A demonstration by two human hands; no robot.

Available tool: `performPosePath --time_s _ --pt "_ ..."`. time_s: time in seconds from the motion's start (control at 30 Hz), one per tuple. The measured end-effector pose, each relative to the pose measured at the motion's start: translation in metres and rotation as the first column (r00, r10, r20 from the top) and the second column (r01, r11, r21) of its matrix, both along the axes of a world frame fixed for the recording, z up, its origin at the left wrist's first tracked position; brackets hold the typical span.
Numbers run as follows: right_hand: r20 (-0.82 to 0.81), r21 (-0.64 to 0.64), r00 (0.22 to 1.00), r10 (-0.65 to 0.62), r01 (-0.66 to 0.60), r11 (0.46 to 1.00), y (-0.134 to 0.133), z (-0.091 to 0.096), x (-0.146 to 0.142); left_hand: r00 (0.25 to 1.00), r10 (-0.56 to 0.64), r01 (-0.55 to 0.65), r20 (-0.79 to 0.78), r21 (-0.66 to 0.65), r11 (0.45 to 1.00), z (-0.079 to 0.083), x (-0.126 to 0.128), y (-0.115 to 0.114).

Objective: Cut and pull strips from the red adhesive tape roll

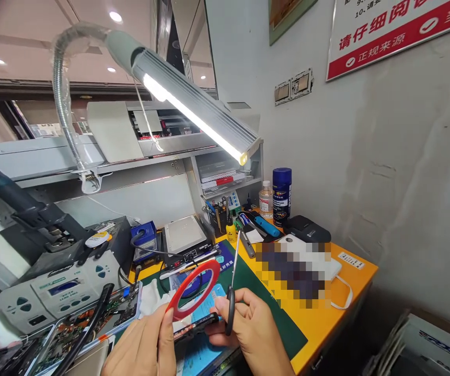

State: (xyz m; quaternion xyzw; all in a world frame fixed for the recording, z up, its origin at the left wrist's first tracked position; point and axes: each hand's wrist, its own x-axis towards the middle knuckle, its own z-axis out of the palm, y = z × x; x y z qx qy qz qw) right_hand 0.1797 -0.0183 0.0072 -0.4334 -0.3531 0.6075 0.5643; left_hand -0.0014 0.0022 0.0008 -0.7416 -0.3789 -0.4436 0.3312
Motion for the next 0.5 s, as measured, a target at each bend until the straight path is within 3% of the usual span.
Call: performPosePath --time_s 0.3,0.5 --pt "0.055 -0.028 0.998 -0.027 0.028 0.999 0.009 0.001 -0.002 0.999 0.016 -0.02 -0.03 -0.143 0.99 0.011 -0.003 0.016" --pt "0.283 0.037 0.947 -0.151 0.147 0.988 0.0 -0.007 0.018 0.997 0.079 -0.079 -0.002 -0.144 0.986 0.007 0.0 0.015"
